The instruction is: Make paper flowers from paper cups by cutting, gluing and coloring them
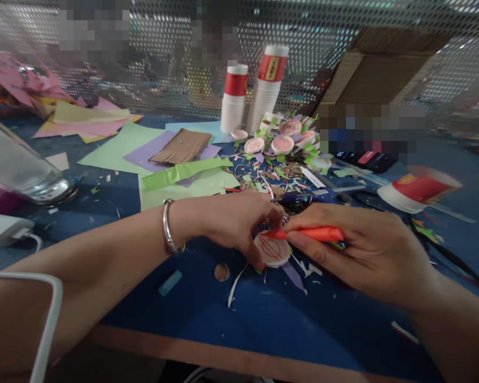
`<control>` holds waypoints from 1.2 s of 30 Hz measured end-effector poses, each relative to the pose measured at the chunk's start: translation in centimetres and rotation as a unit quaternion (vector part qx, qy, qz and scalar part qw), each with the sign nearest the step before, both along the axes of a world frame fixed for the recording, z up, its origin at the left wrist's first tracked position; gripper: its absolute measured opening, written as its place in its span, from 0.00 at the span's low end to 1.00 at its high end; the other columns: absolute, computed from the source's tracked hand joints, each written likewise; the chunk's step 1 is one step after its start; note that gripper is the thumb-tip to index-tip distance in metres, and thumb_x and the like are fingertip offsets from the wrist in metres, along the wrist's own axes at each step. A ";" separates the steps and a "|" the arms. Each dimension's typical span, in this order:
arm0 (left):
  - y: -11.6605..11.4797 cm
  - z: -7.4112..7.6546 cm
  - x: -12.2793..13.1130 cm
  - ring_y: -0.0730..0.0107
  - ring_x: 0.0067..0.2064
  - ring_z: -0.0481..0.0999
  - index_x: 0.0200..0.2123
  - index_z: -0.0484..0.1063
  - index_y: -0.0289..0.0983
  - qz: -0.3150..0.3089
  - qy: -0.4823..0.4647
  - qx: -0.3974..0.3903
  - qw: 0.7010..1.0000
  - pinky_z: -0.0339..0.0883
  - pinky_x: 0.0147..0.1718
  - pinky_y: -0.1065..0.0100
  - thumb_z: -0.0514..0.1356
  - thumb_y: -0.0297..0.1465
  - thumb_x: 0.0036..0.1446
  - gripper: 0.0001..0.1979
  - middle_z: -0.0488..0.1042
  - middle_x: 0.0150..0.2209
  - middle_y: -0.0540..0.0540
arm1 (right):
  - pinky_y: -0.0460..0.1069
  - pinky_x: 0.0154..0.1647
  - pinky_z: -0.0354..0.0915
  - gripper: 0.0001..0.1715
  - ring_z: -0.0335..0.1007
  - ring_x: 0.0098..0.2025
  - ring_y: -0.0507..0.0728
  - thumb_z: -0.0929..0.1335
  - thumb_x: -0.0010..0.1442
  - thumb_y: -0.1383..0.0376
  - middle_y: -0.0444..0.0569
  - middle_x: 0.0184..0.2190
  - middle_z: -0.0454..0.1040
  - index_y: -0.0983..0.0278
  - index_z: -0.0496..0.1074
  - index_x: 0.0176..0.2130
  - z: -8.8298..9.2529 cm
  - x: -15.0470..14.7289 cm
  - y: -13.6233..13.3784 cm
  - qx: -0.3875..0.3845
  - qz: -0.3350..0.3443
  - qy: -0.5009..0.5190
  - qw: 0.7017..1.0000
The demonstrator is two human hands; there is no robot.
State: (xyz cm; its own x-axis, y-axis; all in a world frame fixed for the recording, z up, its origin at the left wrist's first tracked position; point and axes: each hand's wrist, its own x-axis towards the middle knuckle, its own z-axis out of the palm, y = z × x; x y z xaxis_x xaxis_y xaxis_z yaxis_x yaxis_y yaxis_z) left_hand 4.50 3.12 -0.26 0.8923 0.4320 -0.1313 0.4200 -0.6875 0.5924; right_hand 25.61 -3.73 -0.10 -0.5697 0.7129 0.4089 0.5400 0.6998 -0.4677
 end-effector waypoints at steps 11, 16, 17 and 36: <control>-0.2 0.1 0.0 0.64 0.40 0.70 0.42 0.75 0.37 0.014 0.019 0.024 0.999 0.57 0.35 0.69 0.76 0.39 0.42 0.25 0.73 0.38 0.49 | 0.45 0.24 0.62 0.11 0.66 0.21 0.49 0.67 0.66 0.68 0.41 0.22 0.71 0.62 0.72 0.30 0.4 0.3 -0.2 0.009 0.007 0.003 1.000; -0.1 0.3 0.0 0.61 0.43 0.73 0.45 0.75 0.36 0.015 0.022 -0.013 1.000 0.61 0.40 0.66 0.75 0.41 0.44 0.27 0.77 0.42 0.46 | 0.45 0.30 0.66 0.04 0.74 0.28 0.50 0.69 0.64 0.69 0.44 0.29 0.79 0.62 0.75 0.36 0.1 0.1 -0.1 0.025 -0.010 0.013 1.000; -0.1 0.4 0.0 0.60 0.44 0.74 0.46 0.76 0.36 0.018 0.025 -0.014 0.999 0.61 0.40 0.66 0.75 0.41 0.44 0.27 0.77 0.43 0.45 | 0.45 0.31 0.66 0.04 0.75 0.29 0.51 0.69 0.64 0.68 0.44 0.30 0.79 0.62 0.76 0.37 0.0 0.1 0.0 0.025 -0.011 0.011 1.000; -0.2 0.3 0.1 0.64 0.41 0.72 0.44 0.75 0.37 0.014 0.024 0.014 1.000 0.59 0.35 0.69 0.76 0.37 0.42 0.26 0.74 0.39 0.48 | 0.47 0.23 0.60 0.12 0.63 0.20 0.49 0.66 0.65 0.68 0.41 0.21 0.68 0.60 0.70 0.29 0.5 0.2 -0.2 0.024 -0.002 -0.016 1.000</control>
State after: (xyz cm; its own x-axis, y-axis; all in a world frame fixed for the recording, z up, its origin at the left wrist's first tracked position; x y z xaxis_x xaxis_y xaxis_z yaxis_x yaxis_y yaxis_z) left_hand 4.56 2.89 0.06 0.8726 0.4609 -0.1617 0.4672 -0.6910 0.5517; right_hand 25.77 -3.93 0.37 -0.5802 0.6951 0.4246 0.5562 0.7189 -0.4168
